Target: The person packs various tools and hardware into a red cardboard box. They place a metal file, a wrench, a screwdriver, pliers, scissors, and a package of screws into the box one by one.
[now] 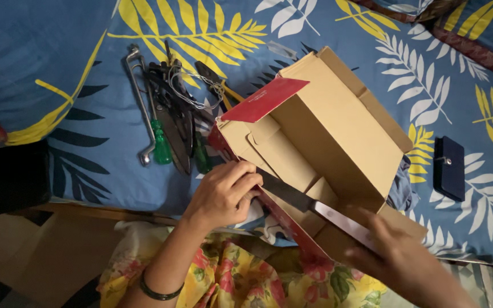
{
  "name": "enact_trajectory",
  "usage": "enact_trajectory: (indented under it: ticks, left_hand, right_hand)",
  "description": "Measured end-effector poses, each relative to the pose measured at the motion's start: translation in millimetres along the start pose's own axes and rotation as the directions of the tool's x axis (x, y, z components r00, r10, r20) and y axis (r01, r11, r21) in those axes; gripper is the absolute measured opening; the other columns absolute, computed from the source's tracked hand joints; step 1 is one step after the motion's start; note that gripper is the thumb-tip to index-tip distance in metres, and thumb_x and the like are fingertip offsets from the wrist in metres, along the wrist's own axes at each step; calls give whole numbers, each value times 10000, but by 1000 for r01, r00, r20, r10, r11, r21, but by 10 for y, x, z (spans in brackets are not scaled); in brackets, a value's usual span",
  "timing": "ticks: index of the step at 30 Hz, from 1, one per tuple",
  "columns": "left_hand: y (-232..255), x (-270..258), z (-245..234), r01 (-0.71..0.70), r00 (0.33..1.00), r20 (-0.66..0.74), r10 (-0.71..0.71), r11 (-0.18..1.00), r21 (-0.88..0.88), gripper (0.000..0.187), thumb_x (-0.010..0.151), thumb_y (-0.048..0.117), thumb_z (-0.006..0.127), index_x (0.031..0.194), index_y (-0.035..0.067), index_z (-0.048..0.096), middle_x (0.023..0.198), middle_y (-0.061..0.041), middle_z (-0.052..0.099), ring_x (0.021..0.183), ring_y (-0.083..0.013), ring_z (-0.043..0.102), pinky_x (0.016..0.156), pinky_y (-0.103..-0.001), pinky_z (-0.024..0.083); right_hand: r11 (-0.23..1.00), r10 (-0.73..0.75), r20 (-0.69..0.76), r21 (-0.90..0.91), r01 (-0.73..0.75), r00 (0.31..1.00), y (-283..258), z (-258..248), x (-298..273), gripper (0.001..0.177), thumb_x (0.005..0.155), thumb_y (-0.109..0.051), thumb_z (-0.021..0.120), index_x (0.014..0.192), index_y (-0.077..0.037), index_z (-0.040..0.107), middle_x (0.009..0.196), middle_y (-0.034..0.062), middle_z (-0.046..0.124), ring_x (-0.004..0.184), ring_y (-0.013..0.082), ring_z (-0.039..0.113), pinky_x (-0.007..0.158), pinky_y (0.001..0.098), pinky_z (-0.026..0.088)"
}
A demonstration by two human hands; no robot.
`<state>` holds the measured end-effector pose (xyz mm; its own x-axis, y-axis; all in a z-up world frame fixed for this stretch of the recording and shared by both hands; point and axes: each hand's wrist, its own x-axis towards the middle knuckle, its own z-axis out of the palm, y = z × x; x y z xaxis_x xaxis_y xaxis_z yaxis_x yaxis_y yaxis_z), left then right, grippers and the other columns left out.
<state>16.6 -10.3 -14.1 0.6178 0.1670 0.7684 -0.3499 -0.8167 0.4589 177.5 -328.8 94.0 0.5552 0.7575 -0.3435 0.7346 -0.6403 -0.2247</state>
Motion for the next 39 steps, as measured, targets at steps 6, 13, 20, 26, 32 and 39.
enact_trajectory:
  ticks: [6, 13, 20, 26, 32, 39]
  left_hand:
    - [6, 4, -15, -19, 1000, -14, 19, 1000, 6, 310, 760, 44, 760, 1042, 69, 634, 1059, -85, 603, 907, -278, 661, 805, -414, 543]
    - [25, -1, -15, -2, 1000, -4, 2, 1000, 20, 287, 756, 40, 759, 1017, 73, 643, 1052, -78, 610, 893, -273, 663, 798, -420, 536]
    - [20, 19, -72, 16, 999, -31, -16, 1000, 0, 281, 767, 29, 747, 1019, 72, 629, 1051, -65, 608, 915, -277, 663, 810, -403, 542]
    - [43, 40, -77, 25, 1000, -14, -25, 1000, -10, 297, 764, 42, 759, 1029, 64, 627, 1041, -79, 591, 902, -279, 644, 818, -409, 544]
    - [98, 73, -135, 30, 998, -54, -33, 998, -46, 281, 816, 75, 756, 1076, 85, 649, 1170, -70, 627, 986, -267, 683, 867, -392, 558]
    - [-27, -5, -175, 164, 927, -338, -163, 986, -26, 214, 878, 163, 751, 1063, 74, 691, 1167, -125, 659, 889, -249, 661, 778, -357, 557]
  right_hand:
    - [987, -162, -33, 19, 162, 986, -168, -106, 223, 715, 838, -291, 696, 1488, -127, 447, 1103, 223, 741, 900, 373, 767, 748, 412, 587]
    - [972, 223, 162, -105, -208, 961, -413, -247, 365, 697, 962, -336, 623, 1600, -264, 350, 1057, 164, 795, 987, 306, 790, 856, 376, 588]
    - [990, -85, 232, 132, 55, 969, -671, -142, 509, 800, 943, -287, 605, 1608, -166, 176, 1415, 164, 561, 1253, 331, 581, 1002, 426, 458]
    - [944, -331, 156, 31, 330, 931, -554, -60, 546, 740, 873, -229, 643, 1521, -63, 327, 1314, 161, 610, 1188, 346, 583, 979, 424, 452]
    - [902, -378, 170, -155, 404, 910, -238, 22, 491, 296, 939, -267, 682, 1179, -102, 629, 1072, 90, 648, 1113, 298, 630, 981, 403, 486]
    - [839, -472, 84, -264, 476, 878, -94, 205, 539, 487, 733, -232, 749, 1200, -129, 659, 1106, 86, 663, 1049, 307, 632, 873, 433, 489]
